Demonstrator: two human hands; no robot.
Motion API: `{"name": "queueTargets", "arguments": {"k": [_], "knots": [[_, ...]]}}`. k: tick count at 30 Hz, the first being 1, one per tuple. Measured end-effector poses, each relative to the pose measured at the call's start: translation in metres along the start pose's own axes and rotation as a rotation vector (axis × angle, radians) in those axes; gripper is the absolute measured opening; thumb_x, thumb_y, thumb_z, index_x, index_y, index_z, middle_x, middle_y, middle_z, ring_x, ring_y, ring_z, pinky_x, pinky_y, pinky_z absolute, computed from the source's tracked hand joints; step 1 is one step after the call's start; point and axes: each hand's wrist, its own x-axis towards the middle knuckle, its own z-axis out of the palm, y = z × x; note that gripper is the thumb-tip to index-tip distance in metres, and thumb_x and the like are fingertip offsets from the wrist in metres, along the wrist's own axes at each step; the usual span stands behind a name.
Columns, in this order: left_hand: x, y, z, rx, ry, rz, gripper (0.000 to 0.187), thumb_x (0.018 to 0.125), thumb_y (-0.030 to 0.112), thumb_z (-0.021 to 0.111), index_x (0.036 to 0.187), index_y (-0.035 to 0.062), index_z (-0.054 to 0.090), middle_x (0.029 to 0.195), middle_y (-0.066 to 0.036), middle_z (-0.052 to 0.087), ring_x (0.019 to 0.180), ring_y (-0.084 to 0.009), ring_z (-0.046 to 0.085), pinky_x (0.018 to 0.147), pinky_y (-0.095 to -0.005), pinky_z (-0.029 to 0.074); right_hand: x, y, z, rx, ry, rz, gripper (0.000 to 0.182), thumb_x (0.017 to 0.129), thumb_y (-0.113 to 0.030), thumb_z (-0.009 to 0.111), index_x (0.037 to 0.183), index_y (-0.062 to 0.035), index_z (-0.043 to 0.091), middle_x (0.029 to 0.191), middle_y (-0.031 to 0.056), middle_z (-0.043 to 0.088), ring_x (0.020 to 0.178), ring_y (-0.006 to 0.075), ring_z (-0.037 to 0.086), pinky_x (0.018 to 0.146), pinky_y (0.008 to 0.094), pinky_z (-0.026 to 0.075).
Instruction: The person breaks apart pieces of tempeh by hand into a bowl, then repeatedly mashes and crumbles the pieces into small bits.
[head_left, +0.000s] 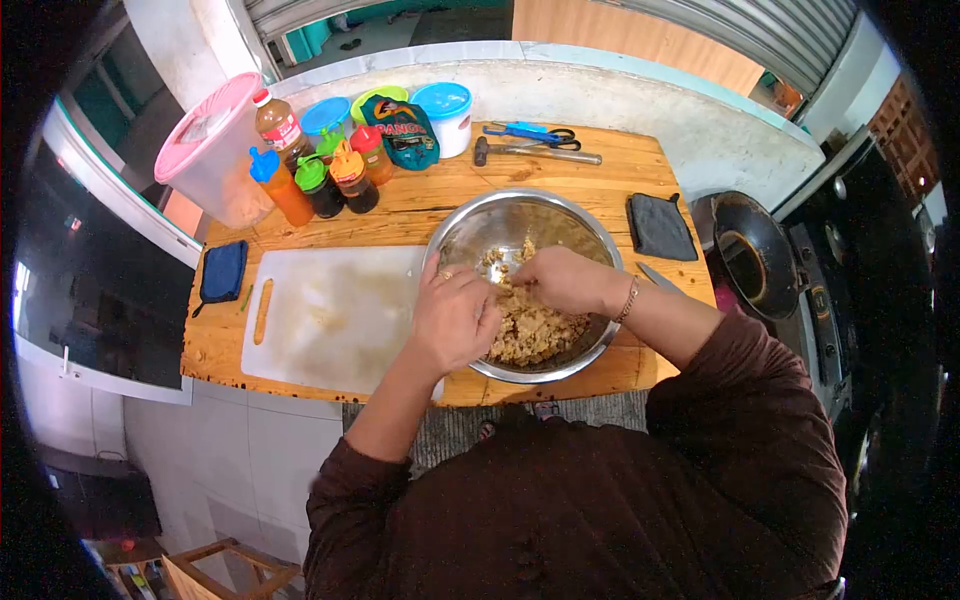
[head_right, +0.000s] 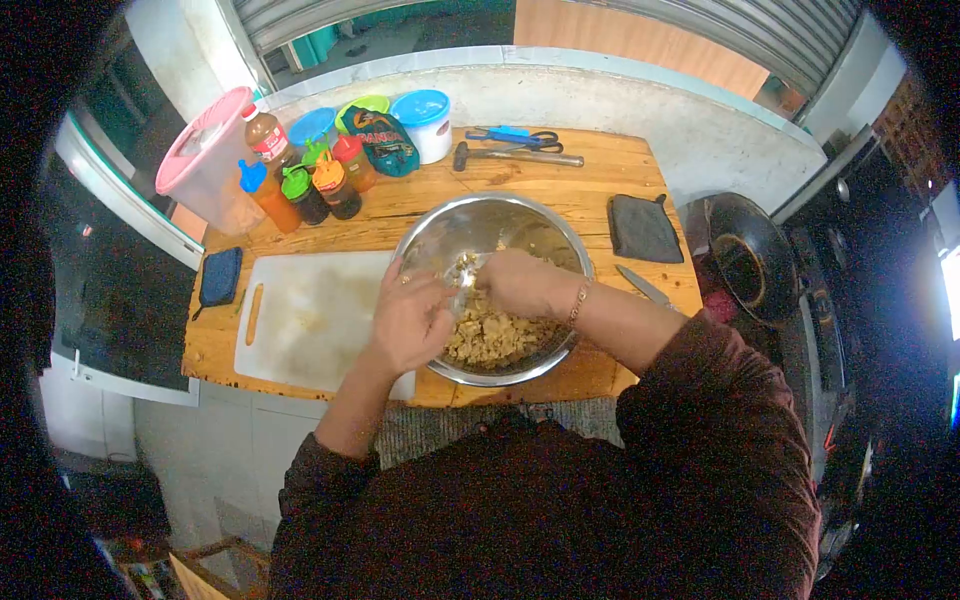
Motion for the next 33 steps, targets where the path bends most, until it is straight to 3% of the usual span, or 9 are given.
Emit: {"name": "queueTargets", "arguments": {"k": [5,8,11,17,21,25,28,31,33], "knots": [[0.027,-0.032,0.005,0.038,0.145,0.193,0.02,0.084,0.018,0.064,0.099,0.0056,0.068,0.111,-0.013,0.066,0.12,-0.0317,0.056,0.11,-0.053,0.03,-0.015,0.008,0.0,-0.171,-0.089,0.066,0.031,0.084,-0.021,0.063,0.103,0.0031,0.066,0.093,0.0282,0.066,0.09,0.0424,0.064,0.083,0.0476,0.05],[0.039,-0.055,0.01,-0.023,0.076,0.138,0.024,0.086,0.021,0.065,0.103,0.0045,0.067,0.117,-0.014,0.065,0.127,-0.033,0.052,0.11,-0.0539,0.03,-0.028,0.003,0.004,-0.162,0.121,0.402,0.047,0.087,-0.03,0.063,0.113,0.0093,0.059,0.101,0.0326,0.064,0.099,0.045,0.062,0.089,0.0465,0.05],[0.039,-0.065,0.019,-0.049,-0.063,0.113,0.025,0.089,0.023,0.064,0.105,0.004,0.067,0.119,-0.014,0.065,0.128,-0.0339,0.051,0.109,-0.0542,0.031,-0.02,-0.004,-0.014,-0.052,-0.083,0.572,0.055,0.092,-0.041,0.058,0.113,0.0103,0.061,0.121,0.0355,0.056,0.119,0.0444,0.054,0.1,0.047,0.046],[0.006,-0.001,0.022,-0.032,-0.027,-0.153,0.034,0.093,0.029,0.058,0.108,-0.0003,0.065,0.119,-0.02,0.063,0.129,-0.0399,0.049,0.112,-0.0576,0.022,0.025,0.024,-0.004,-0.161,-0.041,0.427,0.055,0.09,-0.046,0.059,0.125,-0.0032,0.061,0.129,0.033,0.052,0.13,0.0443,0.043,0.107,0.0477,0.039],[-0.025,0.042,0.031,-0.107,0.201,-0.266,0.039,0.093,0.026,0.055,0.121,-0.0017,0.059,0.129,-0.023,0.055,0.132,-0.0456,0.041,0.11,-0.0677,0.012,0.049,0.006,0.018,-0.217,-0.004,0.28,0.042,0.087,-0.037,0.063,0.118,-0.0075,0.063,0.108,0.0236,0.065,0.107,0.0399,0.06,0.095,0.0459,0.046],[-0.012,0.021,0.01,-0.103,0.28,-0.195,0.04,0.094,0.023,0.055,0.124,-0.0018,0.056,0.132,-0.022,0.052,0.133,-0.0442,0.039,0.112,-0.0622,0.016,0.042,-0.002,0.041,0.063,-0.239,-0.024,0.024,0.08,-0.021,0.065,0.093,-0.0003,0.067,0.095,0.0252,0.067,0.09,0.0381,0.065,0.082,0.043,0.051],[0.004,-0.011,0.001,-0.131,0.21,-0.074,0.04,0.094,0.022,0.054,0.126,-0.0022,0.054,0.133,-0.022,0.051,0.134,-0.0437,0.038,0.114,-0.058,0.019,0.014,0.0,-0.008,0.043,-0.044,-0.139,0.02,0.08,-0.016,0.063,0.091,-0.0002,0.07,0.091,0.0259,0.068,0.085,0.0393,0.066,0.079,0.0446,0.052],[0.015,-0.027,0.001,-0.066,0.081,0.047,0.048,0.095,0.028,0.051,0.132,-0.0034,0.049,0.138,-0.023,0.047,0.137,-0.0439,0.034,0.116,-0.056,0.017,0.01,0.017,-0.042,-0.372,-0.245,0.242,0.03,0.091,-0.024,0.057,0.093,0.0025,0.071,0.092,0.0268,0.068,0.086,0.0395,0.066,0.08,0.0442,0.052],[0.014,-0.027,0.006,-0.087,0.039,0.054,0.054,0.096,0.032,0.05,0.136,-0.0036,0.045,0.141,-0.024,0.044,0.138,-0.0441,0.032,0.117,-0.0554,0.015,0.007,0.006,-0.038,-0.142,-0.21,0.45,0.047,0.095,-0.036,0.05,0.093,0.0053,0.071,0.094,0.0275,0.067,0.093,0.0391,0.065,0.084,0.0436,0.051]]}}
